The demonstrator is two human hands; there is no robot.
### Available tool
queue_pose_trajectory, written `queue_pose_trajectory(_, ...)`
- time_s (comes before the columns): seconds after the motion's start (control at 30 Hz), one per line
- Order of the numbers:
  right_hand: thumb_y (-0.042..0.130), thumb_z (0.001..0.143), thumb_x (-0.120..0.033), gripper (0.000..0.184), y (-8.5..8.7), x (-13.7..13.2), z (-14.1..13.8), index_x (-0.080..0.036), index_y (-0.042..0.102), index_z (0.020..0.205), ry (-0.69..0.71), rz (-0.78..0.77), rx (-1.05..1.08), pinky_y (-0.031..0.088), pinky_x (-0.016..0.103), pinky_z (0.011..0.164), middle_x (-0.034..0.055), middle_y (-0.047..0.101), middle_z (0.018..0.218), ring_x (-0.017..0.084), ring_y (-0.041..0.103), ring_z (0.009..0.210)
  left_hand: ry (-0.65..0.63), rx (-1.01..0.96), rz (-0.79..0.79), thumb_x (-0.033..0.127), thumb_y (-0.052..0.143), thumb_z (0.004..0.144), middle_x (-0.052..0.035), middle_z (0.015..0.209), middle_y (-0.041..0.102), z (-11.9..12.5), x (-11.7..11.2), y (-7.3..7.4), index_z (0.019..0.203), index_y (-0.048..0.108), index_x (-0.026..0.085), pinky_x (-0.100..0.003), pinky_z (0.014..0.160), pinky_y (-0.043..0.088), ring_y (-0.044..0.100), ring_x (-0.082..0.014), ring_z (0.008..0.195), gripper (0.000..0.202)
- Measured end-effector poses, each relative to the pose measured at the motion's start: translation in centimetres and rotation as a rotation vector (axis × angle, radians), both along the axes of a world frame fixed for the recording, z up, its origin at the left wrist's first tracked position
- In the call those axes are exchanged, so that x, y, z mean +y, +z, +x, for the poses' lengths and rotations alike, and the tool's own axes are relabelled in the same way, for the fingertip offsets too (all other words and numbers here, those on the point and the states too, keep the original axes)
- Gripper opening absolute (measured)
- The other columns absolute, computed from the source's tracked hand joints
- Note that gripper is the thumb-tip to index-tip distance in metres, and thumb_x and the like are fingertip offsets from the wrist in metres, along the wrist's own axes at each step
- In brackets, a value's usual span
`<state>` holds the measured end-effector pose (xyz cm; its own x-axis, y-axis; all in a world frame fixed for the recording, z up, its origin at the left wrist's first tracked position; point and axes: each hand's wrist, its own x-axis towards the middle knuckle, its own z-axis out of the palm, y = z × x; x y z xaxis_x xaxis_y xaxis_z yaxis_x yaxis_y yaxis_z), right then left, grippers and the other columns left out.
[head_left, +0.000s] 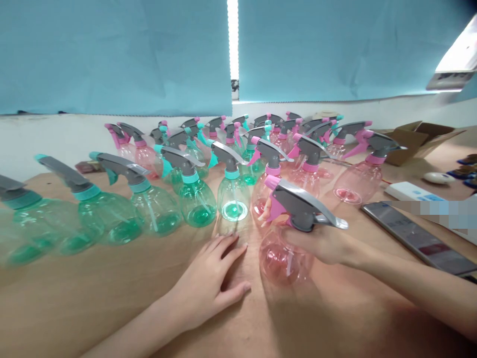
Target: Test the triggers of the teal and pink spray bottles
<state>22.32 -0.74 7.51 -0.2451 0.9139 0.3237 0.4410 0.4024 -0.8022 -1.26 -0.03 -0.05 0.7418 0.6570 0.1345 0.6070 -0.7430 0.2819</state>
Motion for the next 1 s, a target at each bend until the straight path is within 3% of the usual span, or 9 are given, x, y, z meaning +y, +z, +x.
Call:
queue_pose_trajectory(0.17,0.048,0.066,-0.019,0.007,-0.5,0.1,0.2,-0.025,0.05,0.068,0.022,-0.073,0.091,0.034,0.021,0.038,-0.0074,0.039,0.051,0.008,0.038,0.042,0.002,-0.002,0.004,0.048,0.056,0.09,-0.0127,0.147,0.038,0.0,0.0,-0.1,0.139,0.044,0.021,-0.053,0.107,0.032,0.035,-0.0337,0.133,0.057)
queue_pose_trajectory(0.3,0.05,0.066,-0.017,0.031,-1.0,0.5,0.2,-0.027,0.062,0.093,0.085,-0.043,0.124,0.048,0.024,0.05,-0.0037,0.058,0.067,0.011,0.052,0.053,0.01,0.019,-0.006,0.05,0.055,0.09,-0.0126,0.148,0.037,0.0,-0.1,0.0,0.14,0.043,0.022,-0.053,0.107,0.031,0.035,-0.0333,0.134,0.058)
queue_pose_trajectory(0.43,0.051,0.068,-0.016,0.045,-1.2,0.7,0.1,-0.028,0.062,0.11,0.116,-0.012,0.157,0.056,0.03,0.065,0.0008,0.069,0.093,0.015,0.064,0.07,0.011,0.027,-0.008,0.049,0.055,0.091,-0.013,0.147,0.038,0.1,-0.1,0.2,0.139,0.044,0.021,-0.054,0.106,0.032,0.035,-0.0333,0.133,0.058)
queue_pose_trajectory(0.53,0.051,0.069,-0.013,0.052,-1.2,0.6,0.0,-0.028,0.06,0.117,0.128,-0.025,0.165,0.057,0.032,0.072,0.003,0.067,0.114,0.017,0.067,0.08,0.015,0.03,-0.005,0.049,0.055,0.091,-0.0123,0.147,0.038,0.1,-0.1,0.2,0.14,0.043,0.021,-0.053,0.107,0.032,0.035,-0.0332,0.133,0.058)
queue_pose_trajectory(0.6,0.052,0.068,-0.012,0.053,-1.2,0.7,-0.1,-0.028,0.06,0.118,0.133,-0.031,0.176,0.057,0.034,0.076,0.0036,0.066,0.117,0.018,0.068,0.084,0.014,0.028,-0.002,0.049,0.054,0.091,-0.0119,0.147,0.039,0.1,-0.1,0.2,0.14,0.043,0.022,-0.053,0.107,0.032,0.035,-0.033,0.133,0.058)
queue_pose_trajectory(0.73,0.051,0.07,-0.015,0.037,-1.1,0.7,-0.1,-0.026,0.064,0.103,0.14,-0.026,0.157,0.057,0.035,0.077,0.0024,0.071,0.1,0.02,0.068,0.086,0.008,0.02,-0.005,0.049,0.055,0.09,-0.0128,0.147,0.038,0.0,0.0,0.1,0.14,0.043,0.021,-0.053,0.107,0.032,0.035,-0.0336,0.133,0.058)
queue_pose_trajectory(0.87,0.05,0.072,-0.022,0.009,-1.2,0.6,0.0,-0.025,0.059,0.071,0.033,-0.089,0.042,0.054,0.033,0.057,0.0008,0.064,0.066,0.02,0.064,0.067,0.011,-0.002,-0.008,0.048,0.056,0.09,-0.0117,0.146,0.04,0.0,-0.1,0.0,0.14,0.044,0.023,-0.054,0.107,0.031,0.036,-0.0341,0.133,0.057)
queue_pose_trajectory(1.0,0.053,0.073,-0.02,0.012,-1.4,0.6,0.1,-0.025,0.057,0.064,0.02,-0.102,-0.005,0.052,0.033,0.054,-0.0015,0.056,0.055,0.019,0.061,0.06,0.012,-0.001,-0.007,0.049,0.056,0.09,-0.0116,0.147,0.039,0.0,-0.1,0.1,0.14,0.043,0.023,-0.054,0.106,0.032,0.036,-0.0342,0.133,0.058)
